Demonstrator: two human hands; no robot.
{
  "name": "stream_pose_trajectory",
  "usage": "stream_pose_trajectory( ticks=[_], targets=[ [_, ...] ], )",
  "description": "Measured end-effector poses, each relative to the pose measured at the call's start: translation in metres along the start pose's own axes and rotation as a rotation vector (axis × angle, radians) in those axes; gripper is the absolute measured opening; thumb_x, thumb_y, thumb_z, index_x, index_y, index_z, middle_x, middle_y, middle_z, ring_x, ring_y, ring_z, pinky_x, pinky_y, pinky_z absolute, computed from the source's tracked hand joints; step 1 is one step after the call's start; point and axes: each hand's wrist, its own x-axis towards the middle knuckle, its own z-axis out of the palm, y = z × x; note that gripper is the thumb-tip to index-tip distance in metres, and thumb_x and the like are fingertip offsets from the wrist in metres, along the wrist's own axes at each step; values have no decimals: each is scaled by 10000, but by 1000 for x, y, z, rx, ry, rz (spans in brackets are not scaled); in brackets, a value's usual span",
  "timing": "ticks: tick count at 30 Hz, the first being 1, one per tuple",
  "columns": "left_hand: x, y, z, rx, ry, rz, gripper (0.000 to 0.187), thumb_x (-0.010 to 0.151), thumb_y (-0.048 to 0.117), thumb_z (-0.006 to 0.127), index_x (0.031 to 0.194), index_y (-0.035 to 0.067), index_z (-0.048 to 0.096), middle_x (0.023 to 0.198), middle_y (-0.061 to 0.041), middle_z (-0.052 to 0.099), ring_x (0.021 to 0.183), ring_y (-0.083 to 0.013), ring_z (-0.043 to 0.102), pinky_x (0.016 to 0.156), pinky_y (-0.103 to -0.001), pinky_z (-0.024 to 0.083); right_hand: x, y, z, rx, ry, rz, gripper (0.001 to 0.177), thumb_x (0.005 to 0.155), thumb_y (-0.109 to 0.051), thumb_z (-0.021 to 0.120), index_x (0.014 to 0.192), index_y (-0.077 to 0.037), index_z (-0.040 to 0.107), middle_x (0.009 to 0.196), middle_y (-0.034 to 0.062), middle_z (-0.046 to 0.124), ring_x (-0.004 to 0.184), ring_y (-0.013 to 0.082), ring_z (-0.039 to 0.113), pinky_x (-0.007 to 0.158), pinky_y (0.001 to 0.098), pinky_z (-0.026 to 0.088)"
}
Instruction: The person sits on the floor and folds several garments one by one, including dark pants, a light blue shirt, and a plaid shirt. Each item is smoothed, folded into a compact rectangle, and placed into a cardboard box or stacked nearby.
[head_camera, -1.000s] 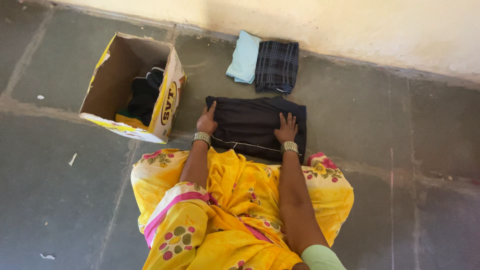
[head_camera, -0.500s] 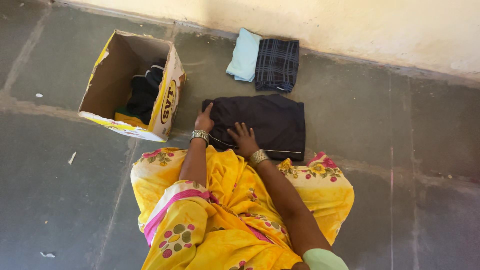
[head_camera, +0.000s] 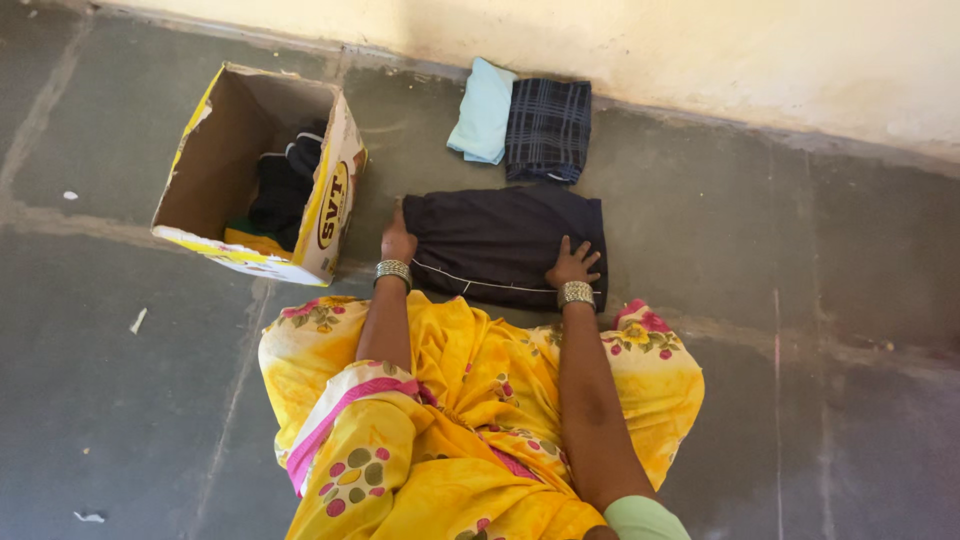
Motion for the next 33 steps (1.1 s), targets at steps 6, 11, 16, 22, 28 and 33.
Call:
stream_pose_trajectory(
  ticks=[6,11,16,22,28,33],
  targets=[
    [10,1,-9,-80,-263,-274,1083,722,97,756,1632,181,175,1257,-314,642,1177,-466,623,1014,-493,490,-25,-20,16,-204,204,-171,978,786,-332,816,1604,-239,288,1698,187,152,1550,489,139,1154,709,281],
    [3,31,-12,-393,-155,65,1116,679,157,824,1614,235,221,1469,-257,527,1254,-418,597,1033,-464,496,-59,-68,41,760,55,-730,480,956,-257,684,1410,-129,593,1401,147,669,1280,229,661,1072,357,521],
    [-20,82,-18,-871,-473,307,954,999,235,750,1708,303,116,1720,-238,276,1298,-384,555,1020,-498,493,-40,-66,26,1286,69,-454,440,1052,-316,562,1399,-54,633,1412,168,665,1298,300,617,1091,374,464],
    [-20,87,4,-918,-667,-143,941,969,351,635,1651,356,-14,1554,-198,435,927,-214,726,693,-340,648,-7,-25,15,1212,82,-132,689,847,-169,726,1477,-32,483,1433,174,582,1339,280,570,1110,352,439],
    [-13,54,39,-588,-544,-269,926,939,339,657,1637,273,52,1299,-155,679,826,-250,750,593,-366,651,-11,-24,17,686,429,-312,714,842,-160,688,1516,-92,461,1511,151,529,1413,357,496,1177,432,397],
    [-19,48,49,-463,-571,-238,917,937,398,686,1636,166,139,1225,-220,692,880,-260,743,619,-365,645,-27,-47,39,17,692,-500,591,1049,-390,569,1569,-163,405,1666,176,296,1563,438,225,1205,607,256]
  ],
)
